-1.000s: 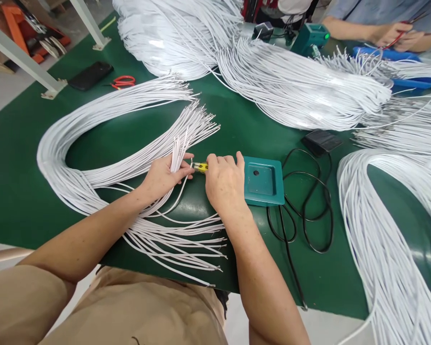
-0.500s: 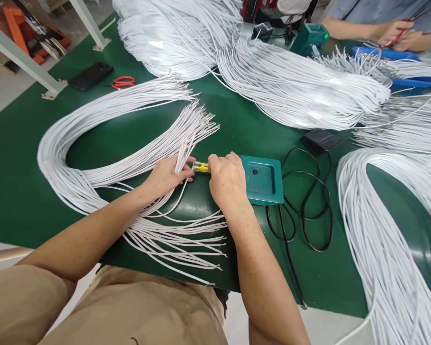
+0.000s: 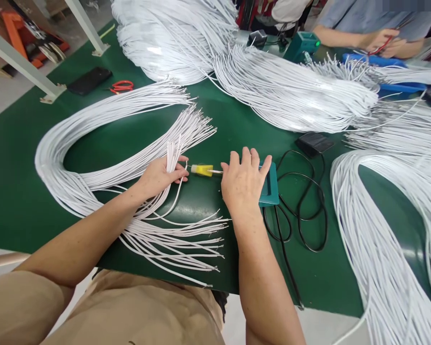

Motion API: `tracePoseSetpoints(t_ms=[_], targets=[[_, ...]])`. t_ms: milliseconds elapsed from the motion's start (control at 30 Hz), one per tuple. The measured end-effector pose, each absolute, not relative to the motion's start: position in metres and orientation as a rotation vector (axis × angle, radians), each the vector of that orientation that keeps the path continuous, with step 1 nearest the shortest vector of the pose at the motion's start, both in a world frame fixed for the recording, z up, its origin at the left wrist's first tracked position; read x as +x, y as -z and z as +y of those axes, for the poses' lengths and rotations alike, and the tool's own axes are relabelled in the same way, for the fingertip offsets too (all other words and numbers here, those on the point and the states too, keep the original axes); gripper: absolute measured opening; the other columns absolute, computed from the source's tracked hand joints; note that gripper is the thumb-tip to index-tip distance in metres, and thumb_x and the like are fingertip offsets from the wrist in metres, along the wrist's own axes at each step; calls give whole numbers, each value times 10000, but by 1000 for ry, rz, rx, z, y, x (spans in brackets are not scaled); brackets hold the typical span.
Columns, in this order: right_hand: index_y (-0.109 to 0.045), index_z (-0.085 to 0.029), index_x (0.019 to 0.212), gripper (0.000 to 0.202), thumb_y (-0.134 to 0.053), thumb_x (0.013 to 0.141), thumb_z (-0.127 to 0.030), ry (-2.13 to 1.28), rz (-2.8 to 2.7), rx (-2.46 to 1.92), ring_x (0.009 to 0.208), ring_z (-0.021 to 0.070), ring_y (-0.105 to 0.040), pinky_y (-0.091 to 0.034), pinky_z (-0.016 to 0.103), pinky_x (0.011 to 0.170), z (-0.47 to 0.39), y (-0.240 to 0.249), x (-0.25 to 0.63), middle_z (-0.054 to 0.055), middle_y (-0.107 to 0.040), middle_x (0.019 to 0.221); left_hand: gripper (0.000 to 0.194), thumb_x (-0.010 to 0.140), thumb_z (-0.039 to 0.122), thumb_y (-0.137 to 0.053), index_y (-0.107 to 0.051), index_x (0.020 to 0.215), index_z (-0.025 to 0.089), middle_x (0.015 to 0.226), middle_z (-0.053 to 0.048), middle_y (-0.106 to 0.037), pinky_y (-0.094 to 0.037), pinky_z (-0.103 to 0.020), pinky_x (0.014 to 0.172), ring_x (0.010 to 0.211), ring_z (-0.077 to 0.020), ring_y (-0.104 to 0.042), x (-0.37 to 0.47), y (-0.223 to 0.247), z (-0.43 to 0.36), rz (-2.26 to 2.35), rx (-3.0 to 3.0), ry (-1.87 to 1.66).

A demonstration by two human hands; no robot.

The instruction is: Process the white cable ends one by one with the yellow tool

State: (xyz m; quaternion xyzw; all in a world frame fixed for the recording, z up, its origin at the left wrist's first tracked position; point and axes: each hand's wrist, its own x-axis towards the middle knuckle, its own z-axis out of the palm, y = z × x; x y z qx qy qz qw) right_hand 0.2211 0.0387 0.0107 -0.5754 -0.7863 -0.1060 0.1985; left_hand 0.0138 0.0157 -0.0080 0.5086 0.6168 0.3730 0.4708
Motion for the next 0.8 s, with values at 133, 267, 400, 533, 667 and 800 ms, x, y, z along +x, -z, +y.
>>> tracePoseSetpoints(t_ms=[133,267,400,533,667,800], targets=[[-655,-153,1009,234,-452,937,-247,2,-2391,-1199,992,239,-564,-424,414,933,24,-26,200,118,-676,1082,400,714,305,-692,-655,1073,131,778,-41,-700,-520,-265,629,708,-164,-663,9,6,16,1431,1233,-957],[-673,-165,819,249,-468,937,-243,-317,-2744,-665,884,189,-568,-455,324,874,7,-27,174,76,-689,871,356,694,368,-722,-690,964,138,820,-38,-693,-493,-274,665,697,-147,-620,5,7,15,1357,1167,-958],[-678,-164,774,156,-571,874,-215,-437,-2815,-856,838,221,-592,-473,344,775,-4,-21,167,87,-683,775,397,690,422,-737,-711,995,169,934,-48,-704,-477,-287,735,734,-146,-602,2,10,14,1396,1176,-917],[-662,-215,628,162,-634,784,-181,-1221,-2692,-981,512,150,-526,-384,272,476,-6,-28,175,6,-631,571,442,720,476,-708,-712,1070,205,980,-46,-710,-462,-299,815,844,-177,-617,1,9,11,1424,1197,-890],[-604,-193,655,253,-485,875,-226,-1345,-2272,-1185,460,104,-528,-405,234,445,8,-35,182,-7,-619,581,454,780,505,-641,-703,1108,198,939,-49,-719,-458,-313,865,897,-202,-636,4,5,8,1366,1261,-870],[-598,-199,940,217,-543,860,-393,-1332,-1571,-1310,448,93,-531,-424,211,405,24,-29,184,-41,-590,628,423,796,485,-634,-707,1092,192,947,-49,-721,-468,-326,852,879,-205,-644,7,2,5,1239,1374,-745]])
